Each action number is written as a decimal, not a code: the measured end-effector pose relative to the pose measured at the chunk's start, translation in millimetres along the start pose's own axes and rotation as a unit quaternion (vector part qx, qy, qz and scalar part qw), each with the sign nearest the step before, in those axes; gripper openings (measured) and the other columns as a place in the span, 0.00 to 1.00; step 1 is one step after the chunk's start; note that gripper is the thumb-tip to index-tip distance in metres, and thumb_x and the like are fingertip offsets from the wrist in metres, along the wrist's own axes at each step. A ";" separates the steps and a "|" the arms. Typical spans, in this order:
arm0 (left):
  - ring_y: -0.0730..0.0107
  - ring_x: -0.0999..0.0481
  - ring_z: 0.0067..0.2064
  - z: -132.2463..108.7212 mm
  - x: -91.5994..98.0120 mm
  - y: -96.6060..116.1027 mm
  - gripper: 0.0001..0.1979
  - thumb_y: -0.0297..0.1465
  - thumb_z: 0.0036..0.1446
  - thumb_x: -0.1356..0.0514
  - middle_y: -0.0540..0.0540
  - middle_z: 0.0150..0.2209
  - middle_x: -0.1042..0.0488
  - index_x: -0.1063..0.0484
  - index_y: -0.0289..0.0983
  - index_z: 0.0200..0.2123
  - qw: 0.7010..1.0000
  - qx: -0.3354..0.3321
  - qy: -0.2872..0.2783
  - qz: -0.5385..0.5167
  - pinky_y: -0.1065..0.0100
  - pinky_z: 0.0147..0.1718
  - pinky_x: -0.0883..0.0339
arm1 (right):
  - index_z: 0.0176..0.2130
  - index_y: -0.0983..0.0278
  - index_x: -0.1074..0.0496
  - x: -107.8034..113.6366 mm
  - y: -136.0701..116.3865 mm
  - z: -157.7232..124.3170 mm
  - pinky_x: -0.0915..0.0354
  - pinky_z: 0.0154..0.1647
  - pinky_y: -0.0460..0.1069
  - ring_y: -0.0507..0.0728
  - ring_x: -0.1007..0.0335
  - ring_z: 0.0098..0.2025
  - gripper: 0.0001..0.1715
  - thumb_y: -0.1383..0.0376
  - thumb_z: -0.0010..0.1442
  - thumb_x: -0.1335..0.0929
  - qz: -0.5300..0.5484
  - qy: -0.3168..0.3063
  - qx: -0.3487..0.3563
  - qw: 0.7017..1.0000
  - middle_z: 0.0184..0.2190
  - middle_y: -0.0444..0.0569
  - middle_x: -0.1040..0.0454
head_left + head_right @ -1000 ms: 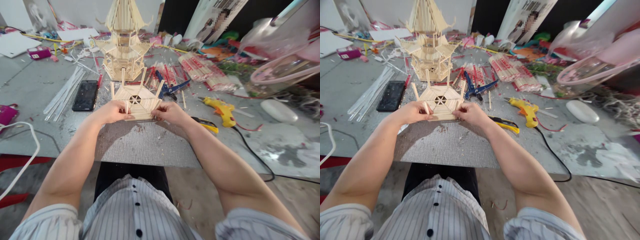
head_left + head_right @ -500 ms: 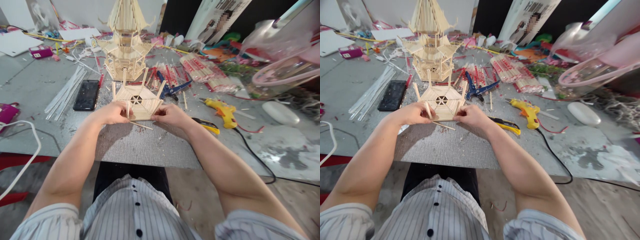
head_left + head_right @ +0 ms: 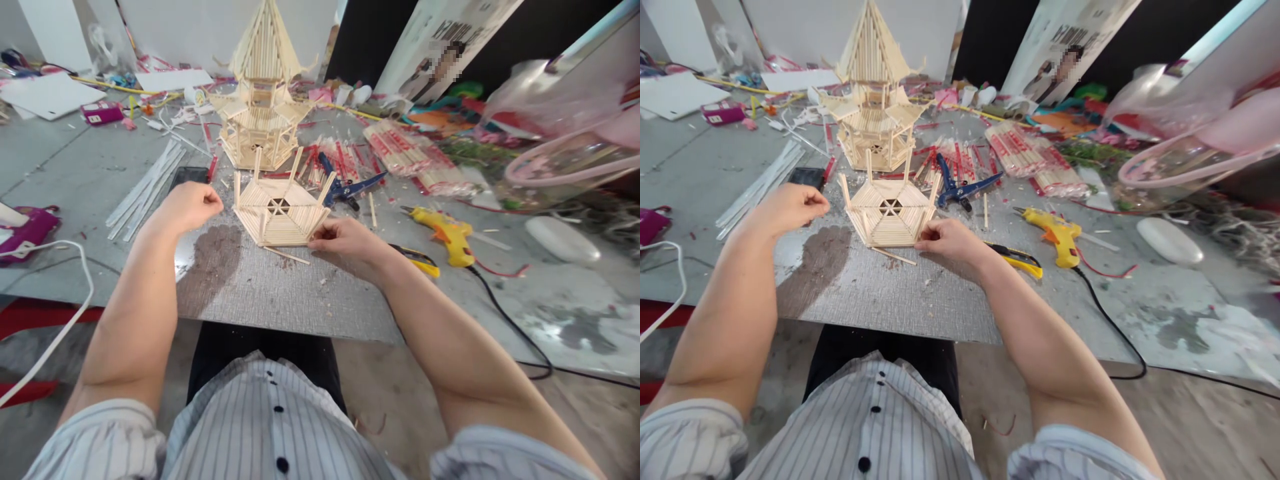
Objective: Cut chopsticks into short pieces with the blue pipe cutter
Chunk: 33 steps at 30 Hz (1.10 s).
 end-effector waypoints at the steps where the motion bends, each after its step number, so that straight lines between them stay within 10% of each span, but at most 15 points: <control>1: 0.65 0.28 0.32 6.4 1.4 -1.2 0.10 0.34 0.49 0.43 0.44 0.32 0.24 0.26 0.37 0.32 1.000 0.004 0.024 0.000 0.62 0.35 0.36 | 0.25 0.64 0.33 -0.1 1.2 0.4 0.43 0.29 0.48 0.50 0.41 0.26 0.17 0.53 0.47 0.30 0.001 0.000 -0.001 1.000 0.23 0.43 0.34; 11: 0.47 0.39 0.56 69.6 -30.3 -3.3 0.19 0.26 0.49 0.47 0.36 0.50 0.31 0.28 0.36 0.45 0.987 -0.054 0.062 0.134 0.48 0.53 0.48 | 0.25 0.66 0.31 1.0 -3.4 1.1 0.42 0.30 0.49 0.51 0.40 0.27 0.18 0.53 0.43 0.29 0.044 0.012 -0.007 0.999 0.24 0.45 0.32; 33: 0.54 0.35 0.52 100.4 -42.8 -18.7 0.13 0.27 0.51 0.48 0.38 0.39 0.26 0.26 0.37 0.37 0.973 -0.047 0.035 0.222 0.54 0.52 0.48 | 0.27 0.65 0.29 -0.1 1.0 0.6 0.40 0.29 0.49 0.51 0.37 0.27 0.17 0.54 0.44 0.29 0.090 0.023 -0.017 0.995 0.24 0.46 0.30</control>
Point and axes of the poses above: each hand's wrist, its own z-axis towards the middle knuckle, its own x-axis out of the back of the hand, y = z × x, the point moved 5 cm from there along z, towards the middle knuckle
